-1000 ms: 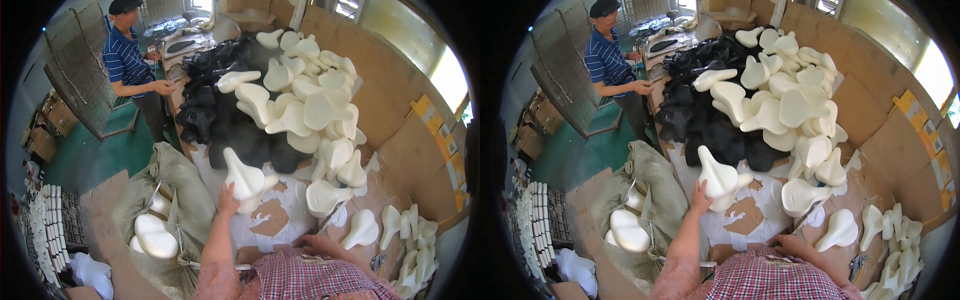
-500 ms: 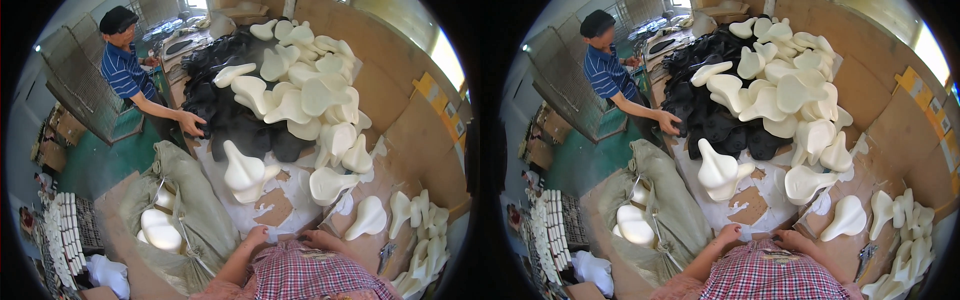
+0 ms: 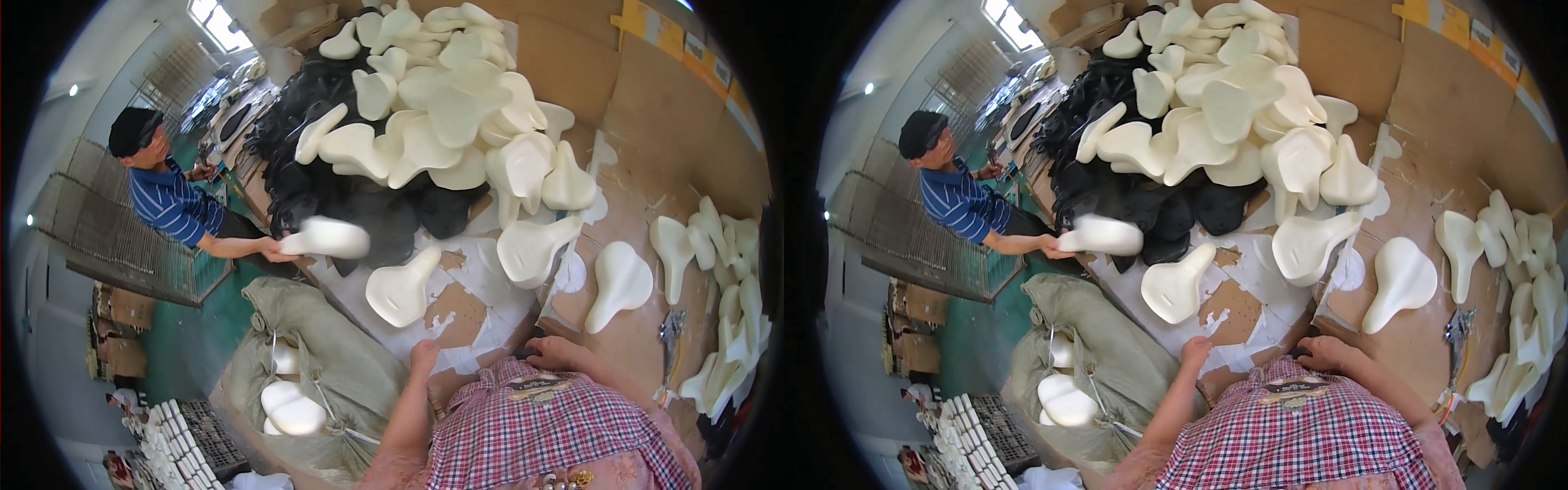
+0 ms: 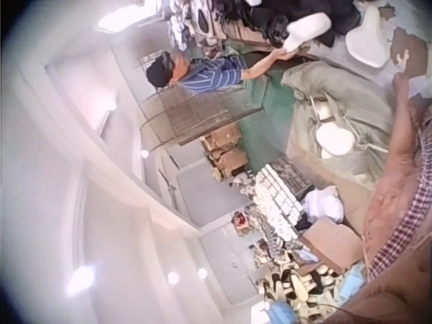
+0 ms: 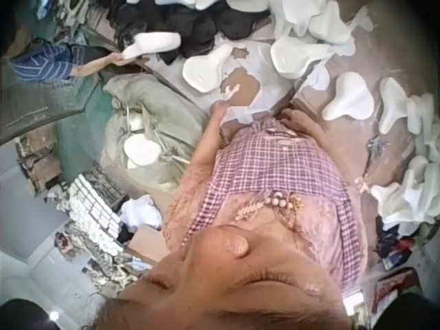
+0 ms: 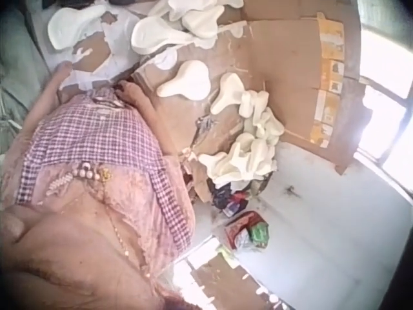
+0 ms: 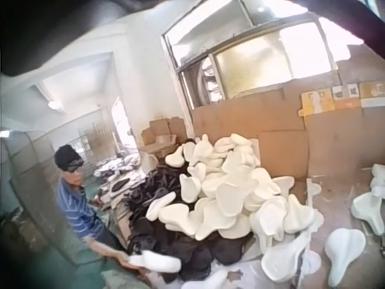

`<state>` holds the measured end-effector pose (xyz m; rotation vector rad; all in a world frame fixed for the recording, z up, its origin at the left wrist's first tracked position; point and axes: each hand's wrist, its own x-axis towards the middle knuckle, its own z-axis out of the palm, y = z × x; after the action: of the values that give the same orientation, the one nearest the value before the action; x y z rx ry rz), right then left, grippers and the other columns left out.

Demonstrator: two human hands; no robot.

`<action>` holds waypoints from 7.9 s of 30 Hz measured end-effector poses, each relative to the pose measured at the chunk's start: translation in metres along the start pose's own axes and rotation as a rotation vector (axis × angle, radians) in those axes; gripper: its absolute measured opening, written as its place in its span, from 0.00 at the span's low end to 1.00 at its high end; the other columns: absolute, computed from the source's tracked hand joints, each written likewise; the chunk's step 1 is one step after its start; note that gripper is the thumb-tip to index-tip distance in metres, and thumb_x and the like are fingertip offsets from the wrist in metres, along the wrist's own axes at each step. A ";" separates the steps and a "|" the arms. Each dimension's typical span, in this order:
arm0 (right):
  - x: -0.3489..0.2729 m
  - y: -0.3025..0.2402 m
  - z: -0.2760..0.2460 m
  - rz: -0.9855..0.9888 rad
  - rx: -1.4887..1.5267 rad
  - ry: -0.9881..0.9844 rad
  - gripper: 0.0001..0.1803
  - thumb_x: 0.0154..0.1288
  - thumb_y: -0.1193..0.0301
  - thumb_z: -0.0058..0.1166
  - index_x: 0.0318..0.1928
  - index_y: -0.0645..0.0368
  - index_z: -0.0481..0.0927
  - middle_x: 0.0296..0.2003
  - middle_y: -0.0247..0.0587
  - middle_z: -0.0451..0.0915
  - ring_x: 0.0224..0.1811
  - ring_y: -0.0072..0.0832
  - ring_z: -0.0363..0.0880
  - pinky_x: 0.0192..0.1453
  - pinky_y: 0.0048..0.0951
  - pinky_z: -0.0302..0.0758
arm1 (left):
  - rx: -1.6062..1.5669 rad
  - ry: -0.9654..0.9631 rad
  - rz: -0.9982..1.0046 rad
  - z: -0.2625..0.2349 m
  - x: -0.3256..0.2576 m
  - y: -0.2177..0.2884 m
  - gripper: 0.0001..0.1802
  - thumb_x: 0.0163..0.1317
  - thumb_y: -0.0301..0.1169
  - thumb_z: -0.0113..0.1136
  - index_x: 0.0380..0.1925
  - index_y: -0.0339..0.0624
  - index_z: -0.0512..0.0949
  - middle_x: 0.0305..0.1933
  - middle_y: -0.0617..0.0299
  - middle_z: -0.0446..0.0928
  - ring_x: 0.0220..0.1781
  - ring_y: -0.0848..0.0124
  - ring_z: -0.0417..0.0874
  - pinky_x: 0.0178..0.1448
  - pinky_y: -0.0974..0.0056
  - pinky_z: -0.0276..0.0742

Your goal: The recorder is using a spray gun to apply adhesive to foam bicycle seat pads and then organizing them on a workbench in a factory setting.

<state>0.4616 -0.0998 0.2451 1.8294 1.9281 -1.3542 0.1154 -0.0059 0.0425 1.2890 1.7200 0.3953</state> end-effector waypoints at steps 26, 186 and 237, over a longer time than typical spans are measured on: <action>-0.228 0.295 0.063 0.558 0.030 1.000 0.34 0.43 0.69 0.66 0.55 0.56 0.71 0.55 0.51 0.68 0.60 0.50 0.63 0.64 0.45 0.65 | -0.205 -0.591 0.085 0.280 -0.073 0.358 0.34 0.56 0.39 0.66 0.61 0.44 0.66 0.38 0.64 0.75 0.34 0.74 0.75 0.33 0.69 0.72; -0.445 0.257 -0.033 -0.007 0.964 0.857 0.27 0.58 0.77 0.62 0.59 0.61 0.71 0.36 0.37 0.80 0.39 0.22 0.78 0.44 0.26 0.75 | -0.213 -0.763 0.315 0.335 -0.134 0.422 0.46 0.47 0.16 0.59 0.69 0.41 0.55 0.64 0.57 0.67 0.65 0.65 0.68 0.69 0.61 0.61; -0.385 0.344 -0.043 0.182 1.278 0.937 0.35 0.55 0.61 0.63 0.61 0.65 0.68 0.36 0.41 0.80 0.37 0.27 0.80 0.44 0.29 0.78 | 0.049 -0.973 0.659 0.510 -0.137 0.623 0.31 0.51 0.41 0.58 0.54 0.35 0.72 0.46 0.48 0.80 0.52 0.55 0.80 0.57 0.58 0.72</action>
<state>0.8688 -0.3999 0.3549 3.5887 0.8723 -2.1162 0.8964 -0.0088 0.2799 1.6804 0.4819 0.0459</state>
